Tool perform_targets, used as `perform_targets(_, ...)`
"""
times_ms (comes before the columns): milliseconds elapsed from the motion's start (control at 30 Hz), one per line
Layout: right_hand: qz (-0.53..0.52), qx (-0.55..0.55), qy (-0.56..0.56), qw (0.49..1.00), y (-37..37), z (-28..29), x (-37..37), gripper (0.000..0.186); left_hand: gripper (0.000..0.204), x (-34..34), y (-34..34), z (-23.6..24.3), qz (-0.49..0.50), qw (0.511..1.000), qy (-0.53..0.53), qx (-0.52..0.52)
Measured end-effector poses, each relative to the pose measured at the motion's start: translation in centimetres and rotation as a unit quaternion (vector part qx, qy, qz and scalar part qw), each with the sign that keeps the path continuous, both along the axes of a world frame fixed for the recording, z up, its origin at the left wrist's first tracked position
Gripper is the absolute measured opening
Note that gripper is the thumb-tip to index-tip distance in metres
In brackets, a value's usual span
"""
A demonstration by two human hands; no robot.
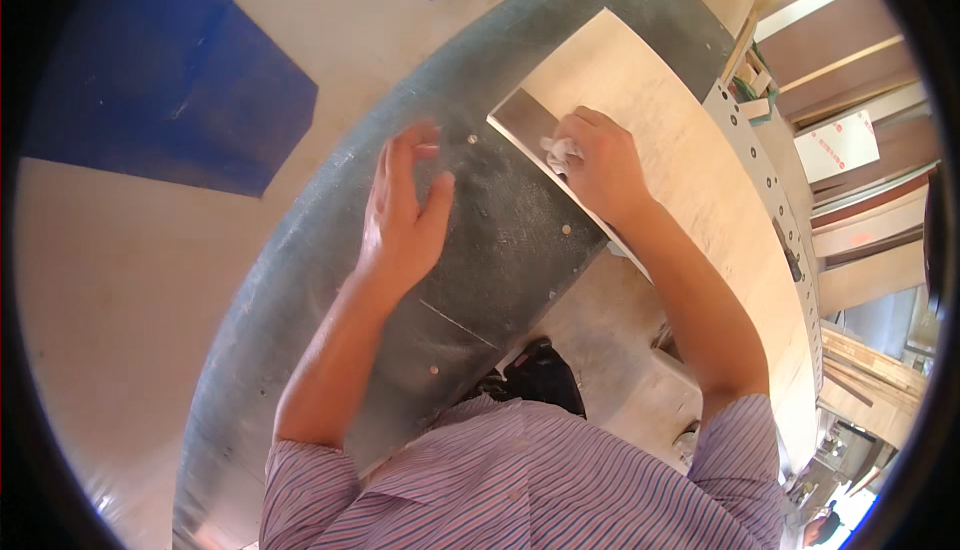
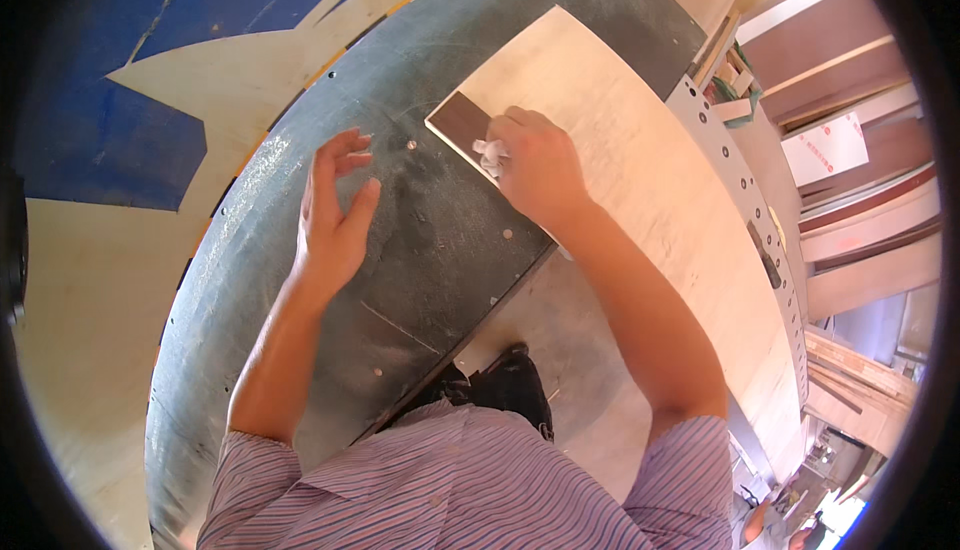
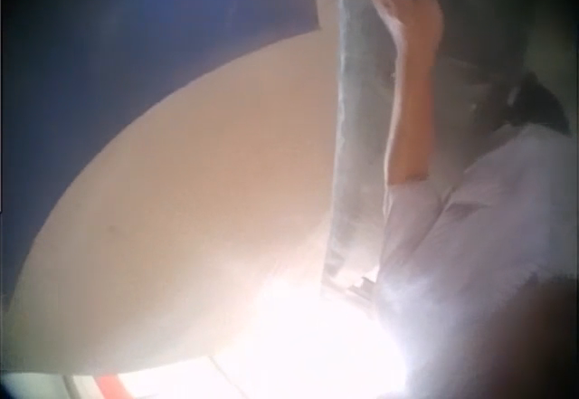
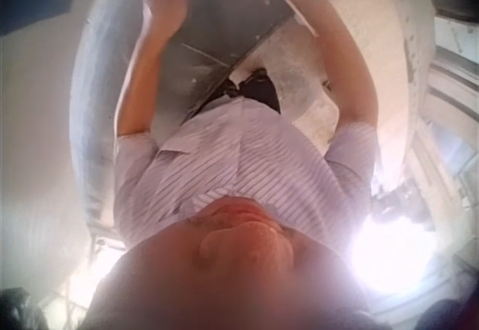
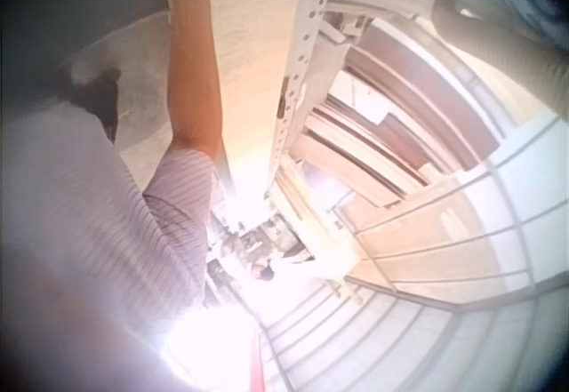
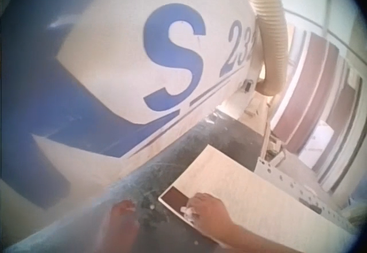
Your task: The person picks up edge banding strips from a table, carries them across the workshop, and applies them along the edges of wooden boards, pressing and wiping them down with a cloth.
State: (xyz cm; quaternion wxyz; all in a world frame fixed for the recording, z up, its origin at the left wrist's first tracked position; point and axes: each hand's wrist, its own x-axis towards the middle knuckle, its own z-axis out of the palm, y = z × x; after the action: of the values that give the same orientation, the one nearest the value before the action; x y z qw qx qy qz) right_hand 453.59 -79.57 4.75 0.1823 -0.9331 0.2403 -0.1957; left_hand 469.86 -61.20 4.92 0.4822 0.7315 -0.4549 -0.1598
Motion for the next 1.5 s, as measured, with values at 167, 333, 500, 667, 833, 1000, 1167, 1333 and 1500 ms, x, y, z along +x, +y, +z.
perform_targets(167,0.008,-0.083,-0.033,0.996,-1.0,-2.1,6.1,0.013,0.046,0.2,0.3,0.0,-0.016,0.999,-0.030,-0.020)
perform_targets(333,0.051,-0.079,-0.097,0.991,-0.4,-0.1,9.6,0.015,0.043,0.1,-0.1,0.6,0.011,0.999,-0.007,-0.042)
perform_targets(500,-0.022,0.565,-0.334,0.754,1.7,5.9,-0.7,0.026,0.042,0.3,-0.6,0.8,0.025,0.998,0.019,-0.063)
perform_targets(667,-0.046,0.696,-0.434,0.570,2.8,4.9,-5.0,0.033,0.035,-6.1,-4.6,3.7,-0.168,0.941,0.282,-0.084)
perform_targets(833,-0.121,0.594,-0.398,0.688,3.7,4.0,-7.6,0.025,0.032,-8.8,-5.5,2.6,-0.198,0.900,0.383,-0.060)
perform_targets(1000,-0.191,0.225,-0.327,0.898,6.0,3.8,-7.9,0.019,0.031,-11.4,-4.8,2.7,-0.081,0.916,0.387,-0.070)
perform_targets(1167,-0.258,0.282,-0.260,0.887,8.4,3.6,-8.4,0.020,0.030,-14.7,-3.4,3.0,-0.090,0.928,0.327,-0.153)
perform_targets(1333,-0.095,0.711,-0.391,0.577,8.2,5.4,-12.1,0.023,0.035,-11.7,-4.4,1.7,-0.128,0.977,0.167,-0.027)
perform_targets(1500,-0.328,0.228,-0.187,0.897,8.3,1.3,-19.2,0.023,0.029,-13.7,-7.5,1.2,-0.276,0.904,-0.296,-0.142)
